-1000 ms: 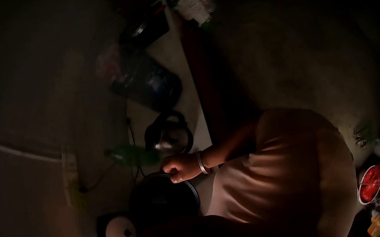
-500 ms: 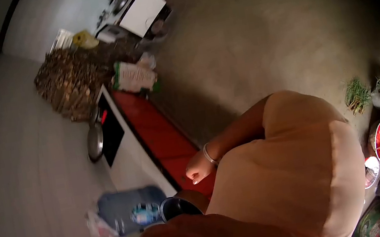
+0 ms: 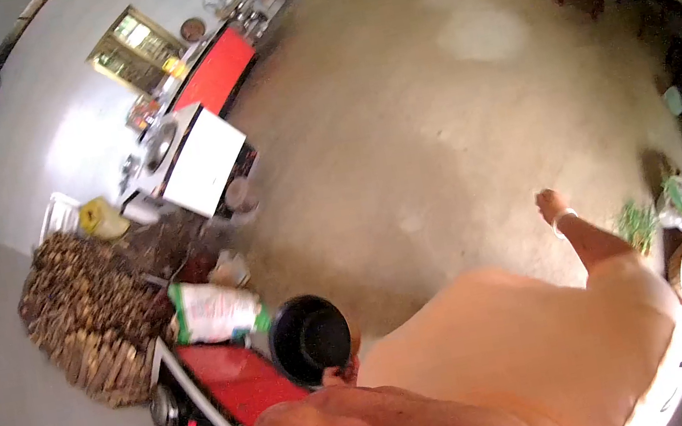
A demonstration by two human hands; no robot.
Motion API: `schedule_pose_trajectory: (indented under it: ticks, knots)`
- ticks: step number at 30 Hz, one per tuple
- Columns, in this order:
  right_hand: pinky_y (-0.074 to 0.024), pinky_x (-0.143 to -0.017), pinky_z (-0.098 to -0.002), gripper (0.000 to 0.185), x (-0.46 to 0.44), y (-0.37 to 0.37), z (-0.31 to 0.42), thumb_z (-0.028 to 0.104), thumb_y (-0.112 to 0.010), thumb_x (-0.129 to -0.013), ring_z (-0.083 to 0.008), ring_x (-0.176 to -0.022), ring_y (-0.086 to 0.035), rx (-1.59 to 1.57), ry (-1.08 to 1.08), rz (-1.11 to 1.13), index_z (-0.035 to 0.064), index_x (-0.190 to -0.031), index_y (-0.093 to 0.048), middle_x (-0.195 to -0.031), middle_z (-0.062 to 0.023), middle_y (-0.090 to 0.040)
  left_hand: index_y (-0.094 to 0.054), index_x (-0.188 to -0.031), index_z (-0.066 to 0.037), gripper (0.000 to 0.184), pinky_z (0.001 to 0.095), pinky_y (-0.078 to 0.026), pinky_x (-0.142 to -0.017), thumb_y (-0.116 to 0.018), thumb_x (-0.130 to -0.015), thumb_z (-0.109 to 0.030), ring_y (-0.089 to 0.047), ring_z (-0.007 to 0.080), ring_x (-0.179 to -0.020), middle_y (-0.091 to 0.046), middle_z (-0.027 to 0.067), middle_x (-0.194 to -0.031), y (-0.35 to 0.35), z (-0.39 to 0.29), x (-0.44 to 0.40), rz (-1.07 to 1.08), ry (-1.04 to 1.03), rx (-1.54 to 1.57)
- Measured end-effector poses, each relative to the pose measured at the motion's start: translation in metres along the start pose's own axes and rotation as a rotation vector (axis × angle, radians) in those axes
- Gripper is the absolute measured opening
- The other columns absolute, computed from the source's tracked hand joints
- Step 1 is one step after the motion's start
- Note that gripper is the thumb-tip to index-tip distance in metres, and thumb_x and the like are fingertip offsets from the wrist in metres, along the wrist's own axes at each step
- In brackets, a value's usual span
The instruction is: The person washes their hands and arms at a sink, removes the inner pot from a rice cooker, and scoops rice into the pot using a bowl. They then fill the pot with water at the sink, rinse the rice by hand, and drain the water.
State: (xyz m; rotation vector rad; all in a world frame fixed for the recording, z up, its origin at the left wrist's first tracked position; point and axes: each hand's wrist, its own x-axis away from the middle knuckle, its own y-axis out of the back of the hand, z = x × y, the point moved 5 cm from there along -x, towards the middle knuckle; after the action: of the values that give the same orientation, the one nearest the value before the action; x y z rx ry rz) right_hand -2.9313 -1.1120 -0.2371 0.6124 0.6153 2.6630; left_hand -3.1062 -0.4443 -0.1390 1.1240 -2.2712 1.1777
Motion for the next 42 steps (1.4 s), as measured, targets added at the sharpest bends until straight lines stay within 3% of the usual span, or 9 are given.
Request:
schedule_pose_trajectory:
  ticks: [8, 11, 16, 20, 24, 26, 35, 38, 42]
  knots:
    - [-0.0354, -0.037, -0.0238, 0.031, -0.056, 0.051, 0.151, 0.026, -0.051, -0.094, -0.0096, -0.041, -0.047, -0.537, -0.020, -0.577, 0.0023, -0.077, -0.060, -0.054, -0.0020, -0.051, -0.054, -0.106, 0.010, 0.034, 0.0491, -0.054, -0.083, -0.047, -0.077, -0.008, -0.062, 0.0355, -0.094, -0.061, 0.0224, -0.107, -0.476, 0.072, -0.187, 0.616, 0.469, -0.372]
    - [-0.0367, -0.041, -0.0234, 0.025, -0.184, 0.006, 0.205, 0.024, -0.052, -0.093, -0.0085, -0.048, -0.046, -0.687, -0.077, -0.559, 0.0042, -0.080, -0.061, -0.058, -0.0005, -0.051, -0.050, -0.111, 0.011, 0.038, 0.0499, -0.053, -0.085, -0.047, -0.077, -0.007, -0.061, 0.0380, -0.095, -0.060, 0.0234, -0.109, -0.582, 0.116, -0.256, 0.868, 0.329, -0.620]
    - [-0.0430, -0.053, -0.0231, 0.021, -0.416, -0.100, 0.482, 0.020, -0.052, -0.095, -0.0090, -0.060, -0.052, -0.723, 0.214, -0.205, 0.0012, -0.090, -0.061, -0.070, -0.0009, -0.057, -0.048, -0.116, 0.011, 0.043, 0.0511, -0.052, -0.087, -0.047, -0.076, -0.004, -0.058, 0.0406, -0.104, -0.056, 0.0272, -0.114, -0.721, 0.120, -0.377, 0.536, 0.801, -0.288]
    - [-0.0451, -0.090, -0.0387, 0.034, -0.543, -0.175, 0.692, 0.022, -0.060, -0.089, -0.0255, -0.102, -0.056, -0.275, 0.963, 0.052, 0.0035, -0.118, -0.058, -0.114, -0.0158, -0.058, -0.050, -0.114, 0.008, 0.040, 0.0483, -0.055, -0.081, -0.048, -0.075, -0.001, -0.058, 0.0404, -0.102, -0.056, 0.0248, -0.112, -0.817, 0.085, -0.460, 0.217, 0.337, -0.400]
    - [-0.0355, -0.102, -0.0445, 0.050, -0.693, -0.241, 0.781, 0.029, -0.063, -0.085, -0.0352, -0.123, -0.043, 0.091, 1.048, -0.004, 0.0096, -0.130, -0.052, -0.138, -0.0199, -0.041, -0.051, -0.109, 0.007, 0.036, 0.0471, -0.057, -0.077, -0.048, -0.074, -0.001, -0.059, 0.0394, -0.096, -0.058, 0.0231, -0.103, -0.920, 0.085, -0.605, 0.349, -0.113, -0.814]
    - [-0.0322, -0.105, -0.0468, 0.060, -0.783, -0.252, 0.783, 0.036, -0.064, -0.084, -0.0404, -0.128, -0.037, 0.258, 0.919, -0.061, 0.0132, -0.136, -0.046, -0.145, -0.0205, -0.032, -0.050, -0.103, 0.007, 0.030, 0.0476, -0.057, -0.076, -0.049, -0.074, -0.001, -0.059, 0.0384, -0.091, -0.057, 0.0211, -0.097, -1.006, 0.092, -0.663, 0.247, 0.014, -0.788]
    - [-0.0383, -0.102, -0.0373, 0.053, -1.095, -0.205, 0.836, 0.025, -0.060, -0.092, -0.0255, -0.125, -0.045, -0.259, 0.537, -0.524, 0.0039, -0.137, -0.043, -0.135, -0.0153, -0.047, -0.045, -0.115, 0.009, 0.041, 0.0550, -0.051, -0.088, -0.048, -0.075, -0.003, -0.053, 0.0388, -0.107, -0.051, 0.0251, -0.115, -1.466, 0.206, -0.860, 0.599, 0.533, -0.449]
    - [-0.0373, -0.103, -0.0358, 0.048, -1.245, -0.226, 0.844, 0.023, -0.055, -0.094, -0.0227, -0.121, -0.049, -0.456, 0.111, -0.290, 0.0037, -0.136, -0.042, -0.125, -0.0133, -0.056, -0.036, -0.125, 0.011, 0.053, 0.0540, -0.050, -0.091, -0.047, -0.076, -0.003, -0.054, 0.0411, -0.108, -0.046, 0.0267, -0.124, -1.597, 0.244, -0.932, 0.715, 0.561, -0.524]
    - [-0.0498, -0.076, -0.0329, 0.030, -1.450, -0.277, 0.970, 0.027, -0.057, -0.093, -0.0236, -0.085, -0.065, -0.161, 0.381, -0.099, 0.0019, -0.109, -0.061, -0.090, -0.0145, -0.067, -0.040, -0.116, 0.012, 0.043, 0.0560, -0.051, -0.089, -0.047, -0.076, -0.003, -0.053, 0.0418, -0.106, -0.046, 0.0257, -0.122, -1.716, 0.274, -1.046, 0.485, 0.586, -0.433]
